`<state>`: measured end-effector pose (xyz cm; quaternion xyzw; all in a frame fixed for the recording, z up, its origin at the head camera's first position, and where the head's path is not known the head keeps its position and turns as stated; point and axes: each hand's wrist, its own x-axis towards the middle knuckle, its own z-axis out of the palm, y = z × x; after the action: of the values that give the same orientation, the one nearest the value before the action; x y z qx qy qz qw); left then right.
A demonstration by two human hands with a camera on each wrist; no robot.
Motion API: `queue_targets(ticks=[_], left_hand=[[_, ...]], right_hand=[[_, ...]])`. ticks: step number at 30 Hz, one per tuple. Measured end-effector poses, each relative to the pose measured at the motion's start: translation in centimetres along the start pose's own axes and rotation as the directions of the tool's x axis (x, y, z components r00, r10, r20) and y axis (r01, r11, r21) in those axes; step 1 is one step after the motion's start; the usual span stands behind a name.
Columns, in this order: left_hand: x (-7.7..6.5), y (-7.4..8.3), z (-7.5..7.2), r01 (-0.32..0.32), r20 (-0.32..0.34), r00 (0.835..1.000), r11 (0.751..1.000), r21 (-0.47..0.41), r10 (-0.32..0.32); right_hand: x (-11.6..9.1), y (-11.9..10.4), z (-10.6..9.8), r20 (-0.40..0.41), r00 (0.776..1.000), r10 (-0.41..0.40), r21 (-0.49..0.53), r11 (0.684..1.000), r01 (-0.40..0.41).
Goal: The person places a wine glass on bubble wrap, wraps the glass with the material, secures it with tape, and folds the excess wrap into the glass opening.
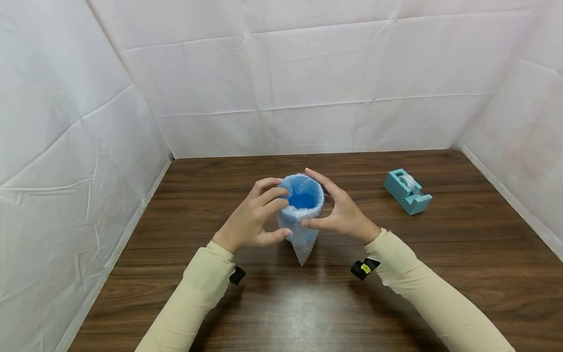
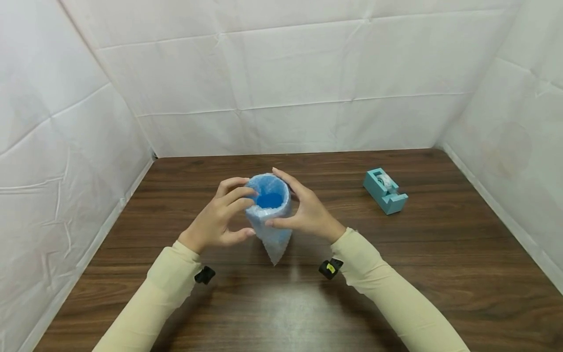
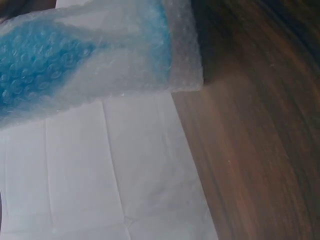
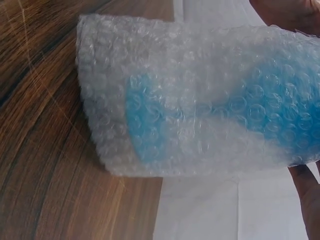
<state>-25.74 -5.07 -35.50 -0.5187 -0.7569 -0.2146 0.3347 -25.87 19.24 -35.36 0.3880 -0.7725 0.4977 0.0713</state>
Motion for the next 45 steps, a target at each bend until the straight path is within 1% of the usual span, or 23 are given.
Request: queue_targets(ticks=[3,7,10,12,14,16,19,21,23,24,25,28,30,31,33,35,36,38,41,45], left_hand=[[0.3,0.1,-0.1,0.006,-0.006,1.000,0.998,0.068,-0.005],[0.6,0.2,-0.1,0.006,-0.018,1.000,0.992,0.123,-0.004],[0.6,0.2,-0.1,0.006,-0.028,1.000,0.989,0.145,-0.002],[0.6,0.1,-0.1,0.014,-0.039,0.999,0.990,0.140,-0.008],[0.6,0.1,0.0,0.026,-0.059,0.998,0.993,0.113,-0.020],[0.4,0.1,0.1,0.043,-0.085,0.996,0.997,0.064,-0.038],[0.2,0.2,0.3,0.077,-0.129,0.988,0.996,-0.041,-0.082],[0.0,0.3,0.5,0.115,-0.148,0.980,0.985,-0.131,-0.134],[-0.2,0.4,0.6,0.170,-0.147,0.967,0.958,-0.230,-0.207],[-0.2,0.5,0.6,0.205,-0.133,0.959,0.937,-0.283,-0.250],[-0.3,0.6,0.7,0.245,-0.113,0.948,0.910,-0.333,-0.297],[-0.7,0.8,1.3,0.366,-0.014,0.909,0.814,-0.451,-0.416],[-1.0,0.9,1.8,0.451,0.077,0.874,0.742,-0.496,-0.479],[-1.2,0.9,2.0,0.485,0.117,0.857,0.710,-0.511,-0.501],[-1.4,1.1,2.5,0.535,0.185,0.830,0.655,-0.533,-0.527],[-1.6,1.2,2.9,0.571,0.230,0.806,0.612,-0.547,-0.546],[-1.6,1.3,3.0,0.578,0.239,0.800,0.598,-0.556,-0.550],[-1.6,1.4,3.3,0.584,0.245,0.793,0.581,-0.567,-0.558],[-1.5,1.5,3.5,0.592,0.238,0.782,0.568,-0.572,-0.576],[-1.4,1.5,3.6,0.585,0.218,0.779,0.557,-0.589,-0.588]], right_hand=[[0.1,-0.2,0.1,0.003,1.000,-0.007,-0.014,1.000,0.007],[0.1,-0.2,0.2,-0.001,1.000,-0.013,-0.029,0.999,0.013],[0.0,-0.2,0.2,0.001,1.000,-0.015,-0.036,0.999,0.015],[0.0,-0.2,0.2,0.004,1.000,-0.017,-0.036,0.999,0.017],[0.0,-0.2,0.2,0.005,1.000,-0.015,-0.036,0.999,0.015],[0.0,-0.3,0.2,0.005,1.000,-0.011,-0.031,0.999,0.011],[0.0,-0.4,0.1,0.004,1.000,-0.001,-0.017,1.000,0.001],[0.0,-0.4,0.0,0.003,1.000,0.006,-0.004,1.000,-0.006],[0.0,-0.5,0.0,0.000,1.000,0.017,0.008,1.000,-0.017],[0.0,-0.4,-0.1,-0.001,1.000,0.021,0.011,1.000,-0.021],[0.0,-0.5,-0.1,-0.002,1.000,0.026,0.013,1.000,-0.026],[0.0,-0.5,-0.1,-0.003,0.999,0.037,0.013,0.999,-0.037],[0.0,-0.4,-0.1,0.000,0.999,0.041,0.016,0.999,-0.041],[0.0,-0.4,-0.1,0.000,0.999,0.043,0.018,0.999,-0.043],[0.0,-0.4,-0.1,0.000,0.999,0.049,0.024,0.999,-0.049],[0.0,-0.3,-0.1,0.000,0.998,0.056,0.031,0.998,-0.056],[0.0,-0.2,-0.1,-0.001,0.998,0.059,0.034,0.998,-0.059],[0.1,-0.1,-0.1,-0.002,0.998,0.065,0.042,0.997,-0.065],[0.1,-0.1,-0.1,-0.004,0.997,0.071,0.052,0.996,-0.070],[0.2,-0.3,0.0,-0.006,0.997,0.073,0.074,0.995,-0.073]])
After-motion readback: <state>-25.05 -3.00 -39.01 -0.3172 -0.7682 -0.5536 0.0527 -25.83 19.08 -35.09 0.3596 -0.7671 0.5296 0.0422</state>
